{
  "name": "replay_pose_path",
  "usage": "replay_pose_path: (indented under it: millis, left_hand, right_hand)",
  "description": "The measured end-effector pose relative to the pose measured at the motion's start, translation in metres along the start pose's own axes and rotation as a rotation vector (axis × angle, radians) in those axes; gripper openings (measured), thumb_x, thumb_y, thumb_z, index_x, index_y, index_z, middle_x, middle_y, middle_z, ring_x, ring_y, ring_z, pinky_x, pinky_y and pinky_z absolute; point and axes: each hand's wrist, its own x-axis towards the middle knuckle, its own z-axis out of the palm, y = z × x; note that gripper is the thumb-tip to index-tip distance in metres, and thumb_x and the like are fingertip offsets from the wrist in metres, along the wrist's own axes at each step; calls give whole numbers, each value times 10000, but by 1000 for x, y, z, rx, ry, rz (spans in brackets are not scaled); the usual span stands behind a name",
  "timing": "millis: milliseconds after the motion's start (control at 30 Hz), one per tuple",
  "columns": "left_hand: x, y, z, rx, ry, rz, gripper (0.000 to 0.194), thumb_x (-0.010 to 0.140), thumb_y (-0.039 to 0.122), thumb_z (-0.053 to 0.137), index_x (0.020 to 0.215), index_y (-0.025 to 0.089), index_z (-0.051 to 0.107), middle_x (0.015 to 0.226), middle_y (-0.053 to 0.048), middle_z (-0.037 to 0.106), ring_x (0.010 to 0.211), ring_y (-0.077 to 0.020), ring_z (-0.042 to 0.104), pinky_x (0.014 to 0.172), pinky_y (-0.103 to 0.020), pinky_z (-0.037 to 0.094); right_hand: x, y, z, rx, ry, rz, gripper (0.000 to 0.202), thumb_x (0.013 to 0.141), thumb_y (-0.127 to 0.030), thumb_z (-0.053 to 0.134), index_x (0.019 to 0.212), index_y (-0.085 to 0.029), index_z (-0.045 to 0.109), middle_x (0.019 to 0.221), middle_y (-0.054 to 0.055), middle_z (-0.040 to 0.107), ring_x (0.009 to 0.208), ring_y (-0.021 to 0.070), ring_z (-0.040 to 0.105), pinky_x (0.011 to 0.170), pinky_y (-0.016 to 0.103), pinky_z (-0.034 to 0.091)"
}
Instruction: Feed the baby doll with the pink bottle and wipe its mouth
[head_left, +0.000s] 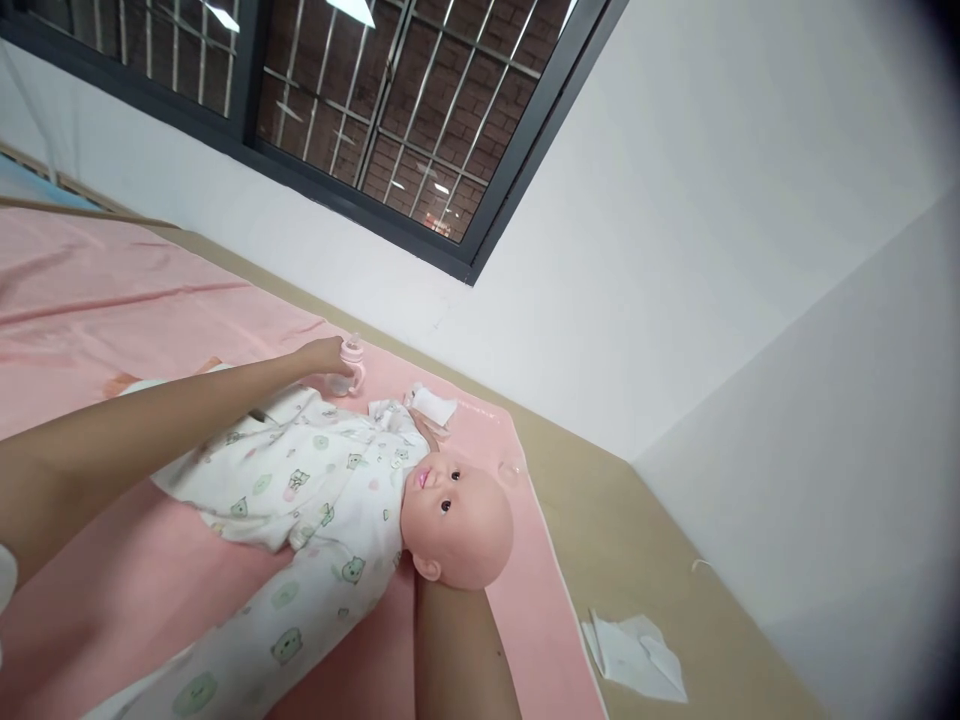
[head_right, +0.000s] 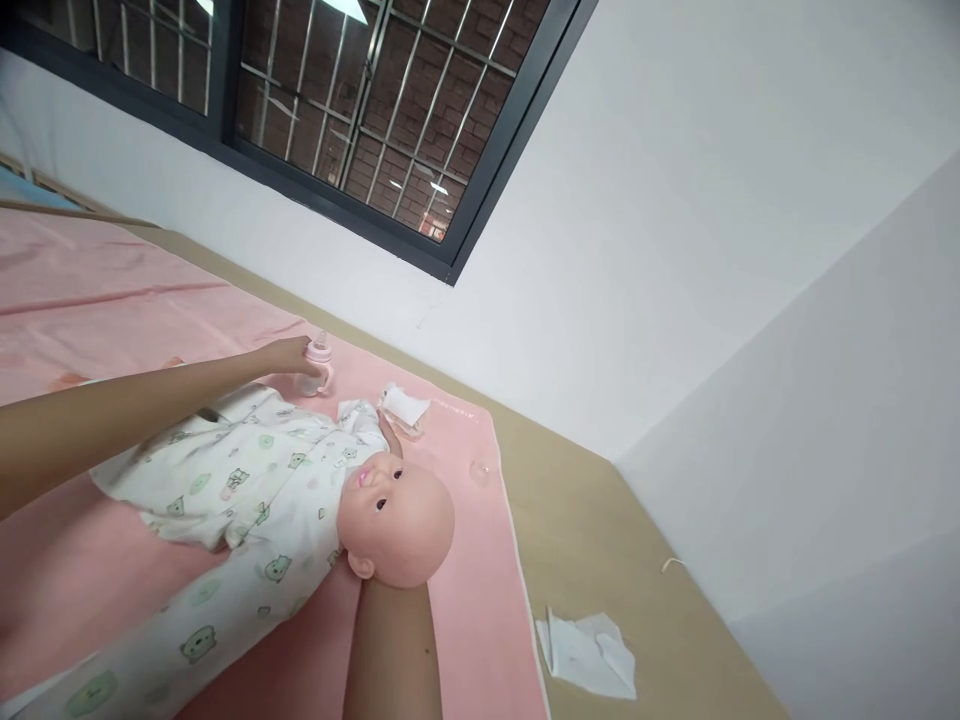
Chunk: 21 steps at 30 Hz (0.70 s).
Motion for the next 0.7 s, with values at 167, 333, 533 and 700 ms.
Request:
replay_pose_path:
  millis: [167,333,533,700]
  left_hand:
    - [8,-2,10,4,59,8,450,452,361,732,832,202,553,886,-95,675,886,-339,637,677,-318,435]
    - [4,8,4,-104,117,27,529,473,379,748,943,196,590,1016,-92,678,975,-324,624,753,-322,457]
    - [-15,33,-16,-367,83,106,521,522,373,732,1004,204,629,994,-20,702,937,-207,645,788,-252,482]
    - [-42,52,-26,-735,-89,170,571,509,368,762,1034,193,620,868,-13,718,913,-213,658,848,-302,486]
  right_hand:
    - [-3,-3,-6,-177,-162,84,311,333,-133,753,523,-353,641,666,9,646,784,381,668,708,522,536]
    - [-5,0,-7,-316,-380,286,386,322,-35,776,566,-313,665,766,67,657,931,448,644,848,553,504]
    - [4,2,7,-77,-109,113,199,422,-208,736,559,-330,660,669,42,633,837,396,667,713,541,529]
    - [-5,3,-5,-523,-452,145,263,373,-134,708,517,-348,654,656,6,650,814,373,674,754,524,531]
